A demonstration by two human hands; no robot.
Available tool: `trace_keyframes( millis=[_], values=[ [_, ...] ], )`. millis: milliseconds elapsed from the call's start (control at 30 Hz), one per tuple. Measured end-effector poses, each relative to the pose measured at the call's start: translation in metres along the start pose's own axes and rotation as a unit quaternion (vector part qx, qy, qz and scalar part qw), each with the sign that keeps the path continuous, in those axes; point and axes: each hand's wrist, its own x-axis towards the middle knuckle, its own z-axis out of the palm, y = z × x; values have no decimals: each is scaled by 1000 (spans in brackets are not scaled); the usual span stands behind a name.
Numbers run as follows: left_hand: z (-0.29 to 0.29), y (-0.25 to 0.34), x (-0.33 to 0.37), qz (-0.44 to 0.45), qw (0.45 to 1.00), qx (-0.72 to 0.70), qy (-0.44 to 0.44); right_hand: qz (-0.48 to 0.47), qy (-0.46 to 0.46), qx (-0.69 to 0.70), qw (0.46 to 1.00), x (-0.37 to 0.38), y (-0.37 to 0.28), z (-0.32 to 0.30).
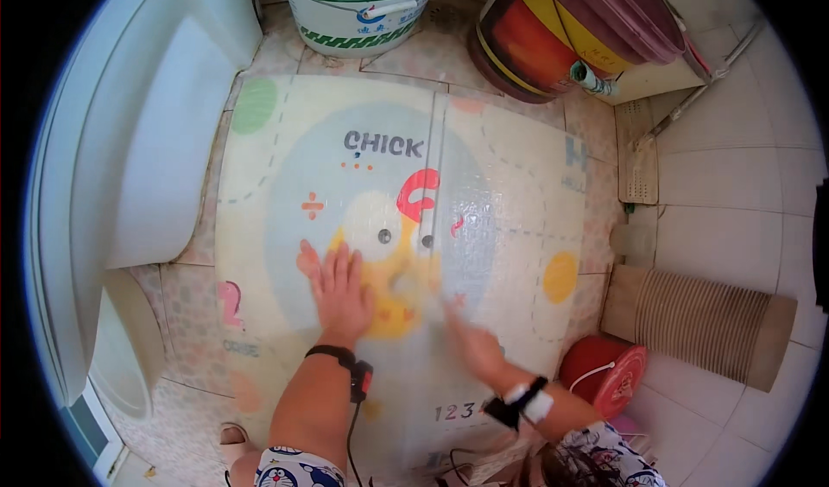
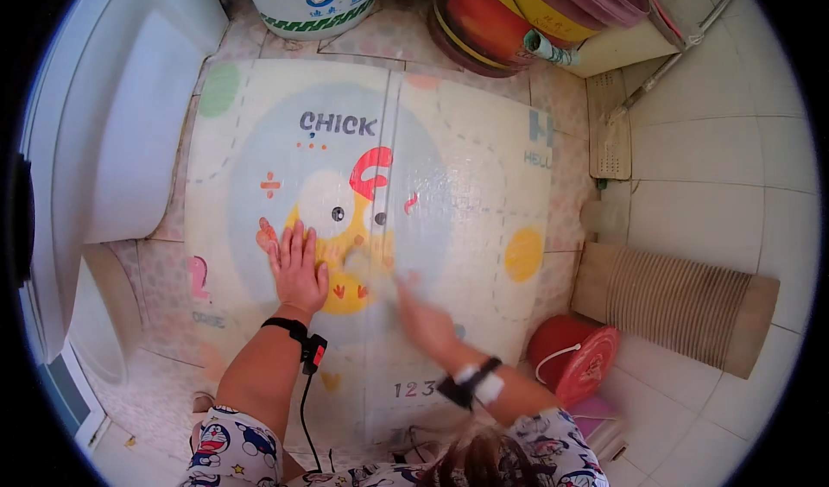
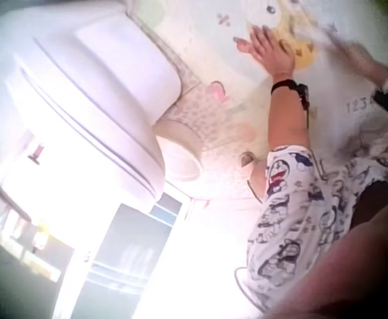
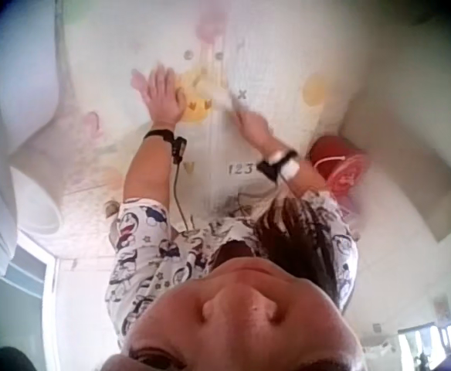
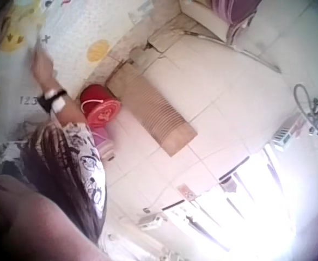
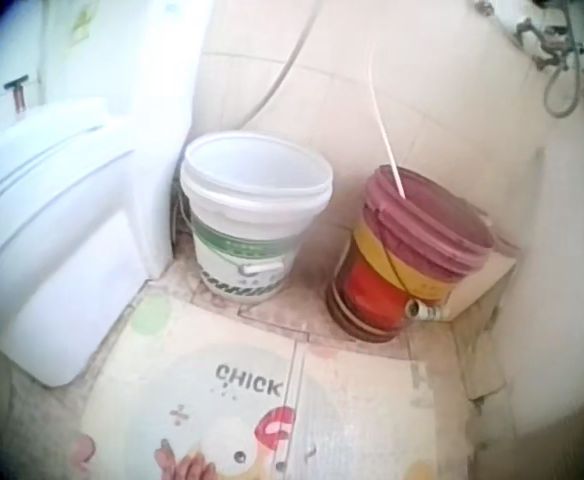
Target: The person wipes and scrubs a large padded floor mat using a handheld brush and water. They turn the mat over and continue scrubbing different sections on the reverse side.
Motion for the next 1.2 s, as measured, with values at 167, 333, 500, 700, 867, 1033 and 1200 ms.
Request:
trace_keyframes(
  millis=[167, 333, 500, 700, 867, 1033, 1200],
  values=[
    [4, 4, 1, 5, 1000, -17, 5, 50, -26, -58, 997, 56, 12, -59],
    [5, 20, 12, 16, 1000, -24, 5, -28, 359, -40, 932, 216, 30, -131],
    [8, 3, 1, 0, 1000, 7, 11, 45, 60, -14, 997, 74, -11, -28],
    [8, 4, -4, 19, 1000, 3, 10, -20, -102, -84, 991, -54, 43, -9],
    [6, 4, 0, 25, 998, 32, 45, 112, 283, -65, 950, 101, 102, -102],
    [10, 14, 3, 33, 999, 21, 30, 93, 298, -21, 950, 109, 67, -62],
    [3, 2, 3, 42, 998, 52, 20, -6, 83, 12, 996, -31, 25, 17]
  ],
)
